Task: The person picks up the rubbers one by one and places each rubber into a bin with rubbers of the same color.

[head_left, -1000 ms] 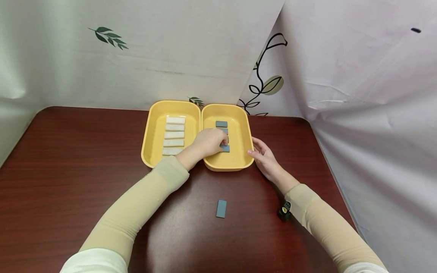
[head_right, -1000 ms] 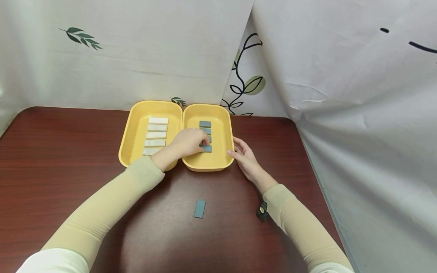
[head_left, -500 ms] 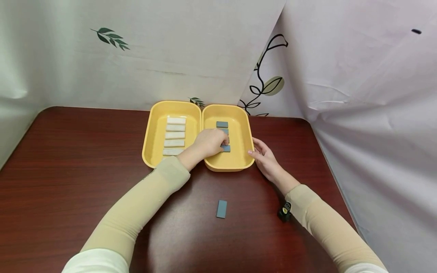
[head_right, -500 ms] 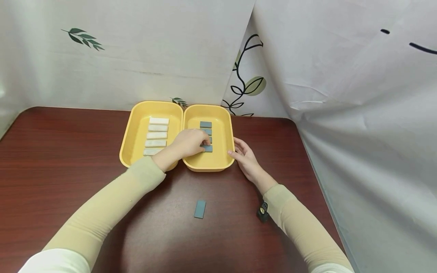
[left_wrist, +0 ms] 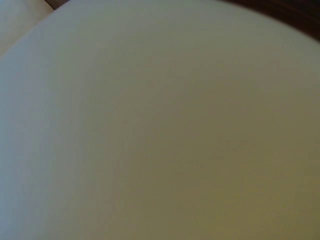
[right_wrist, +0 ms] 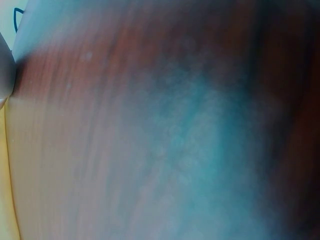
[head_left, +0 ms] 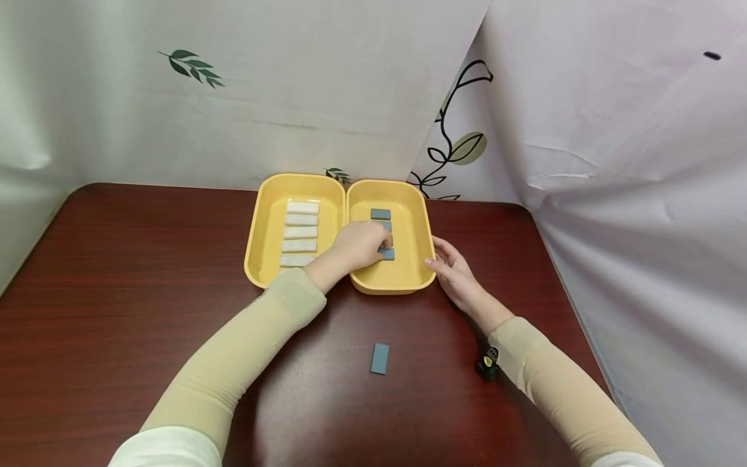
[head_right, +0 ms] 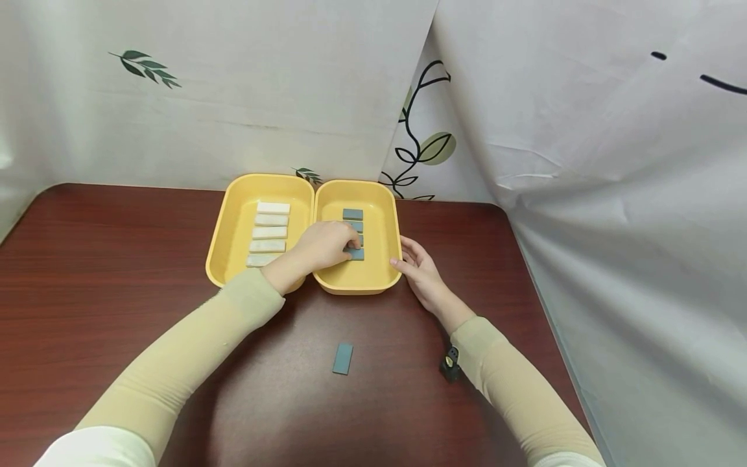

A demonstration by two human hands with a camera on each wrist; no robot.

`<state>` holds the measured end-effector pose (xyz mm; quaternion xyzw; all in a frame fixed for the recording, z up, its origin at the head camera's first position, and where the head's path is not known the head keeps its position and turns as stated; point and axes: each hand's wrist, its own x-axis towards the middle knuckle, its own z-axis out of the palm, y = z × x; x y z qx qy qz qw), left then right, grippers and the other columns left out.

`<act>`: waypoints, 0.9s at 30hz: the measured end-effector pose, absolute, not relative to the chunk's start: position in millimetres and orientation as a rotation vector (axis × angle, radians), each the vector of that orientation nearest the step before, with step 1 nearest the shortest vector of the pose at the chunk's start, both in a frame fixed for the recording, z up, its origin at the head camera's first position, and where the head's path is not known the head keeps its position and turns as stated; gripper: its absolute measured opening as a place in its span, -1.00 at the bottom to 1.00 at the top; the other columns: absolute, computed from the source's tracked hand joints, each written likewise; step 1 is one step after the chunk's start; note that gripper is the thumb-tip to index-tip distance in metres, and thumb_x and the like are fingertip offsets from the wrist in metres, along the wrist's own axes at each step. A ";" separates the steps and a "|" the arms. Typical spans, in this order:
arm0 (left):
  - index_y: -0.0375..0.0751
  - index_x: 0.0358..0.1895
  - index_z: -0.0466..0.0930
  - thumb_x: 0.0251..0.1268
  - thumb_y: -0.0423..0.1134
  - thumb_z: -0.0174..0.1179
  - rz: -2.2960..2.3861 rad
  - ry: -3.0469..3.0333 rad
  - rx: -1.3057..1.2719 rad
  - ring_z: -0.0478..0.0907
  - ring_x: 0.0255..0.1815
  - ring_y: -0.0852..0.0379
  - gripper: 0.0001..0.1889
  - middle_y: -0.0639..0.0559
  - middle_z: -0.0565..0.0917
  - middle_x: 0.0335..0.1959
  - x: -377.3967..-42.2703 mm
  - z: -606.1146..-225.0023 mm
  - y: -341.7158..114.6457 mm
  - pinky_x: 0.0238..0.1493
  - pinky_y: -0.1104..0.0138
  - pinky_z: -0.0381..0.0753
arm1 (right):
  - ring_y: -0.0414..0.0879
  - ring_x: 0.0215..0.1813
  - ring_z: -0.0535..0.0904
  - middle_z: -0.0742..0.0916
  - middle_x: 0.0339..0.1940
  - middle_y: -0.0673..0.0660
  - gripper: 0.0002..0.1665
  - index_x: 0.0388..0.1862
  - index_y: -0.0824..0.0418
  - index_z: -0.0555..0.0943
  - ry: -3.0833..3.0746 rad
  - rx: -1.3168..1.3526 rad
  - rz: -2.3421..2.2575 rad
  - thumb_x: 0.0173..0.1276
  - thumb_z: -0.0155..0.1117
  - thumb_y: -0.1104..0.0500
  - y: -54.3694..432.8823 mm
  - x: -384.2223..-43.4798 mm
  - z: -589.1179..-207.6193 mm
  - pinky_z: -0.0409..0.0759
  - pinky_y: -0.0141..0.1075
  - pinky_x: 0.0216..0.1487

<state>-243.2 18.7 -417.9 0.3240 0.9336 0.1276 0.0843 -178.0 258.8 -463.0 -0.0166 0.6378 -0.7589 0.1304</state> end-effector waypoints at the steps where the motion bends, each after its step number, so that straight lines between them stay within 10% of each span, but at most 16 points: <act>1: -0.01 0.05 0.84 0.39 -0.25 0.46 0.382 2.786 0.967 0.75 0.13 0.06 -0.78 0.11 0.82 0.08 -242.9 -417.3 18.8 0.20 0.09 0.72 | -0.32 0.34 0.52 0.46 0.50 0.16 -0.22 0.68 0.44 0.07 1.853 -0.052 -2.205 0.54 0.02 0.47 259.0 -177.9 -463.2 0.55 -0.53 0.29; 27: -0.04 0.01 0.85 0.36 -0.33 0.43 0.443 2.802 0.981 0.76 0.10 0.05 -0.79 0.09 0.84 0.03 -243.1 -418.2 18.4 0.19 0.11 0.72 | -0.29 0.37 0.48 0.41 0.53 0.20 -0.21 0.68 0.45 0.06 1.853 -0.060 -2.214 0.53 0.02 0.46 258.7 -178.4 -464.9 0.52 -0.52 0.32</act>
